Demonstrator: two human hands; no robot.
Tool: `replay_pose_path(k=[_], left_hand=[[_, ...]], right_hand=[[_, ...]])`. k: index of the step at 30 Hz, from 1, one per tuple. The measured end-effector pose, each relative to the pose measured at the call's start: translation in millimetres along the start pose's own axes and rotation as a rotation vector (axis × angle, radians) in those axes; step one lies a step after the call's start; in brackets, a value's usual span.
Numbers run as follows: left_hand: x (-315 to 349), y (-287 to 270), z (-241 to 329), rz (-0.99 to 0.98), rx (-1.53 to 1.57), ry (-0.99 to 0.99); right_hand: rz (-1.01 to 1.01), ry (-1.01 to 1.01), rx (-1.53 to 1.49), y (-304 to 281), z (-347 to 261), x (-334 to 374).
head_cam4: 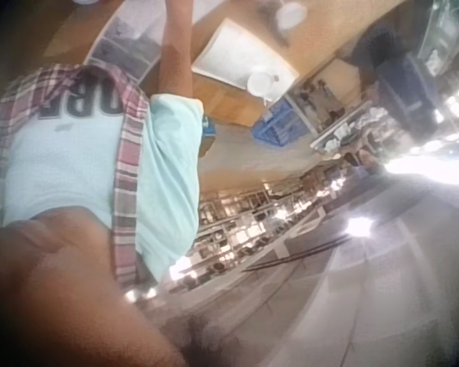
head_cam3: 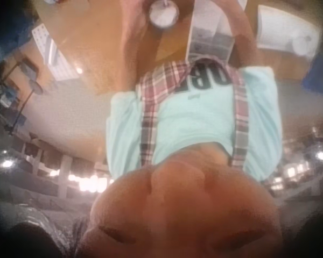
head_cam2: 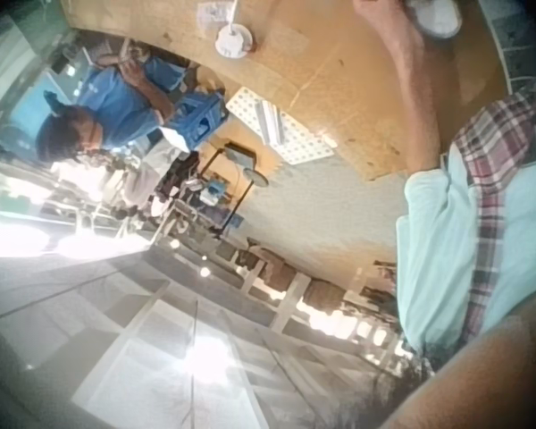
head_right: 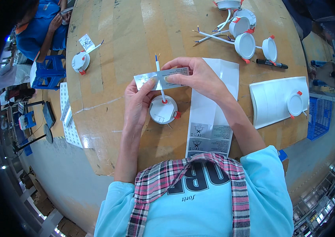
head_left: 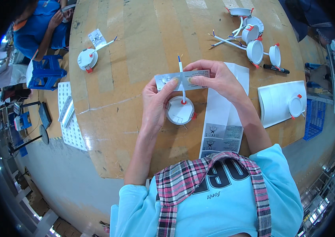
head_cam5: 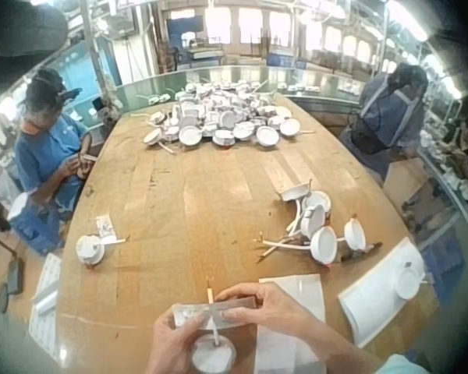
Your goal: The recorder is peeling labels from a sheet and applying them to small circular electronic components.
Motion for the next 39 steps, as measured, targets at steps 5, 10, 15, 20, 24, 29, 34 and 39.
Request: replay_pose_path(k=[5, 10, 15, 20, 24, 29, 34, 39], left_hand=[[-1, 2, -1, -0.012, -0.017, -0.006], [-1, 4, -2, -0.055, 0.008, -0.022], [-2, 3, -4, -0.056, 0.036, -0.009], [-2, 4, -4, -0.048, 0.042, -0.016], [-1, 11, -4, -0.091, 0.023, -0.03], [0, 15, -5, -0.137, 0.011, -0.038], [-2, 16, -13, -0.179, -0.012, -0.107], [-2, 13, -14, -0.163, -0.025, -0.1]], right_hand=[[-0.002, 0.003, 0.02, -2, 3, 0], [-0.015, -0.01, 0.085, -5, 4, 0], [0.11, -0.074, 0.273, -12, -10, 5], [0.302, -0.386, 0.637, -19, -55, 19], [0.084, -0.285, 0.432, -5, -35, 9], [-0.06, -0.109, 0.132, 0, -9, 2], [-0.131, -0.073, 0.089, -1, -4, 0], [-0.18, -0.114, 0.088, 1, -7, 0]])
Point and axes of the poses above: each hand's wrist, its own x-axis away from the middle knuckle, its own y-axis out of the palm, z = x × y, the point moved 9 cm from there along -x, towards the middle knuckle, and after that the axes turned 4 degrees about -x, right-handed, at the moved point
